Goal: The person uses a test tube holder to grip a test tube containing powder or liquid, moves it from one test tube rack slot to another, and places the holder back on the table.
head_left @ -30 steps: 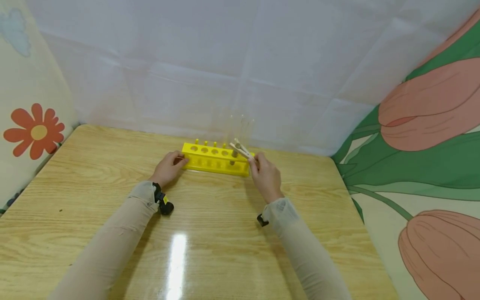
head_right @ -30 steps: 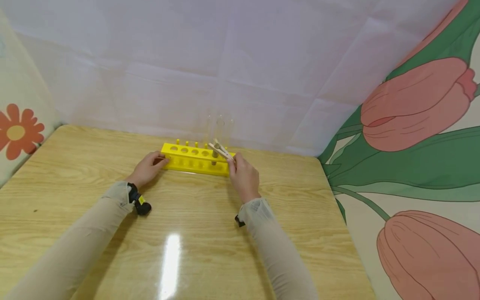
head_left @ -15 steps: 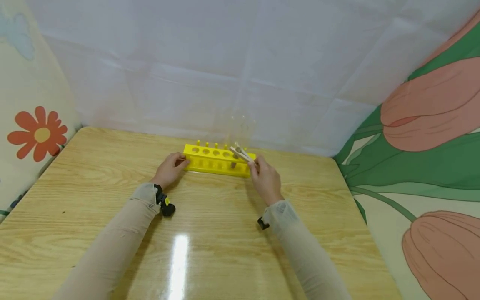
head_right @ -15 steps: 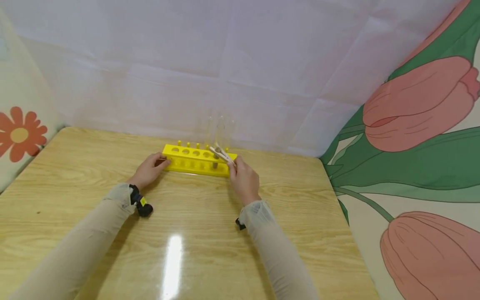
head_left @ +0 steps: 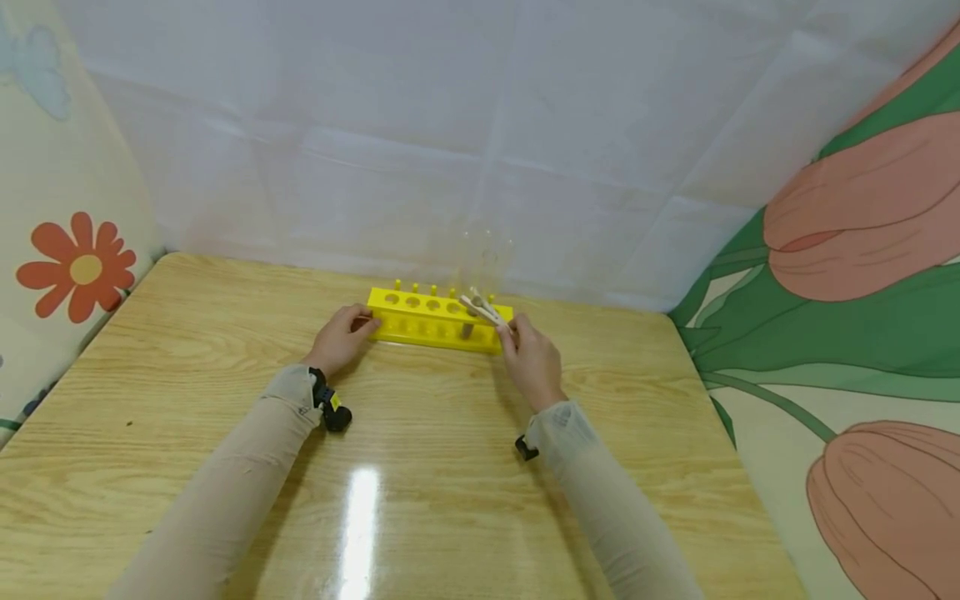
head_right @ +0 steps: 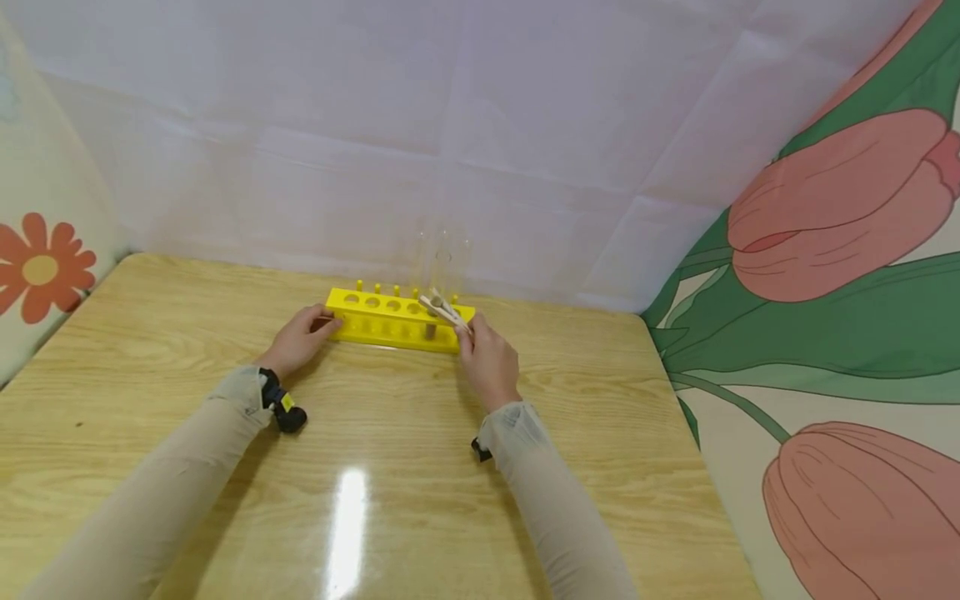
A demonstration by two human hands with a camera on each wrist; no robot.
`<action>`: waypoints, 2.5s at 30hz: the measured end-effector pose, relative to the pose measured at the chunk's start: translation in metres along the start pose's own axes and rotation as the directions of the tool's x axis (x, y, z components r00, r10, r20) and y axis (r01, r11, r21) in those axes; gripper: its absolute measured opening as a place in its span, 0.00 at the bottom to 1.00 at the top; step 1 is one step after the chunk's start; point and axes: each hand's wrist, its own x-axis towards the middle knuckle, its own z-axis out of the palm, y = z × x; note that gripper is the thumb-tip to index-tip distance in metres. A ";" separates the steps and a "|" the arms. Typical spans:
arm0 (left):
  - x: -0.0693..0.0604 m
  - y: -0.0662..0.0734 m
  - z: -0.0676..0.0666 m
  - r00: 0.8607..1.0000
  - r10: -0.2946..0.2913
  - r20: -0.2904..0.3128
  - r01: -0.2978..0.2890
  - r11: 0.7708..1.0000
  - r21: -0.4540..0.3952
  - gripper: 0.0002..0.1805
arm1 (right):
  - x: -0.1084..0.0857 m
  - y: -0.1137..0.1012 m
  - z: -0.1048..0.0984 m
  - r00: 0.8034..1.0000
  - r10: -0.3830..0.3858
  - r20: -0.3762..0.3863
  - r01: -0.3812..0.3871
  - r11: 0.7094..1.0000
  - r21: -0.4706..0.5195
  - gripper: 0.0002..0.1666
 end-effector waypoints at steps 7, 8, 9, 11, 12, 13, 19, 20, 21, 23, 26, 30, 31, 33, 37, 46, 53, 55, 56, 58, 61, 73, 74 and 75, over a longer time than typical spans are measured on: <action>0.001 0.002 -0.001 1.000 0.006 0.003 -0.006 1.000 -0.006 0.22 | 0.000 0.001 0.000 1.000 0.022 0.020 -0.022 1.000 -0.007 0.13; 0.002 0.003 -0.001 1.000 0.006 0.004 -0.006 1.000 -0.005 0.22 | 0.000 0.001 -0.001 1.000 0.022 0.021 -0.022 1.000 -0.009 0.13; 0.002 0.003 -0.001 1.000 0.008 0.002 -0.008 1.000 -0.004 0.22 | 0.000 0.001 -0.001 1.000 0.019 0.020 -0.019 1.000 -0.013 0.13; 0.001 0.005 -0.002 1.000 0.012 -0.002 -0.012 1.000 -0.003 0.21 | 0.001 0.001 -0.001 1.000 0.011 0.017 -0.011 1.000 -0.017 0.13; 0.001 0.005 -0.002 1.000 0.015 -0.004 -0.015 1.000 -0.002 0.21 | 0.001 0.002 0.000 1.000 0.005 0.015 -0.005 1.000 -0.018 0.13; 0.002 0.005 -0.002 1.000 0.017 -0.005 -0.017 1.000 0.000 0.21 | 0.001 0.002 0.000 1.000 0.000 0.015 0.001 1.000 -0.020 0.13; 0.001 0.005 -0.002 1.000 0.008 0.003 -0.008 1.000 -0.009 0.22 | 0.001 0.006 0.002 0.999 -0.034 0.009 0.034 0.999 -0.035 0.13; 0.001 0.004 -0.002 1.000 0.010 0.003 -0.010 1.000 -0.011 0.22 | 0.001 0.006 0.002 0.999 -0.040 0.006 0.041 0.998 -0.039 0.13; 0.001 0.003 -0.001 1.000 0.013 0.002 -0.013 1.000 -0.011 0.22 | 0.001 0.007 0.002 0.999 -0.047 0.002 0.047 0.998 -0.043 0.13; 0.001 0.002 -0.001 1.000 0.017 0.002 -0.017 1.000 -0.011 0.22 | 0.001 0.008 0.002 0.998 -0.060 -0.004 0.060 0.997 -0.055 0.13; 0.001 0.001 -0.001 1.000 0.021 0.000 -0.021 1.000 -0.005 0.22 | 0.002 0.009 0.002 0.997 -0.082 -0.008 0.081 0.995 -0.062 0.13; -0.001 0.003 -0.001 1.000 0.011 0.004 -0.011 1.000 -0.007 0.21 | 0.002 0.010 0.001 0.995 -0.103 -0.006 0.102 0.992 -0.076 0.14; -0.001 0.004 -0.002 1.000 0.010 0.003 -0.010 1.000 -0.007 0.21 | 0.002 0.011 0.001 0.994 -0.107 -0.007 0.106 0.991 -0.077 0.14; -0.002 0.005 -0.002 1.000 0.005 0.004 -0.005 1.000 -0.007 0.21 | 0.002 0.011 0.000 0.993 -0.114 -0.007 0.113 0.990 -0.082 0.14; -0.003 0.007 -0.001 1.000 -0.001 0.003 0.001 1.000 -0.002 0.22 | 0.004 0.011 0.000 0.991 -0.133 -0.012 0.132 0.987 -0.090 0.14; -0.006 0.008 -0.001 1.000 0.003 0.004 -0.003 1.000 -0.006 0.22 | 0.008 0.007 -0.006 0.991 -0.132 -0.023 0.129 0.987 -0.097 0.15; -0.003 0.004 0.000 1.000 0.015 0.002 -0.015 1.000 -0.006 0.22 | 0.010 0.006 -0.009 0.991 -0.132 -0.036 0.128 0.987 -0.092 0.14; -0.003 0.003 0.000 1.000 0.017 0.000 -0.017 1.000 -0.006 0.22 | 0.011 0.005 -0.009 0.990 -0.133 -0.041 0.129 0.987 -0.092 0.14; -0.003 0.003 0.000 1.000 0.012 0.001 -0.012 1.000 -0.008 0.22 | 0.011 0.005 -0.010 0.990 -0.134 -0.043 0.130 0.987 -0.090 0.14; -0.003 0.003 0.000 1.000 0.016 0.000 -0.016 1.000 -0.005 0.23 | 0.012 0.005 -0.010 0.990 -0.134 -0.046 0.130 0.987 -0.092 0.14; -0.003 0.003 0.000 1.000 0.014 0.001 -0.014 1.000 -0.009 0.23 | 0.014 0.004 -0.012 0.989 -0.137 -0.050 0.133 0.987 -0.085 0.14; -0.006 0.005 0.000 0.999 0.037 -0.016 -0.038 0.999 -0.017 0.25 | 0.018 0.003 -0.018 0.992 -0.116 -0.048 0.114 0.992 -0.047 0.13; -0.005 0.006 -0.001 1.000 0.030 -0.004 -0.030 0.999 -0.021 0.24 | 0.018 0.003 -0.019 0.992 -0.114 -0.047 0.112 0.993 -0.046 0.13; -0.005 0.006 -0.001 1.000 0.023 0.000 -0.022 1.000 -0.020 0.23 | 0.018 0.003 -0.019 0.992 -0.116 -0.048 0.114 0.993 -0.043 0.13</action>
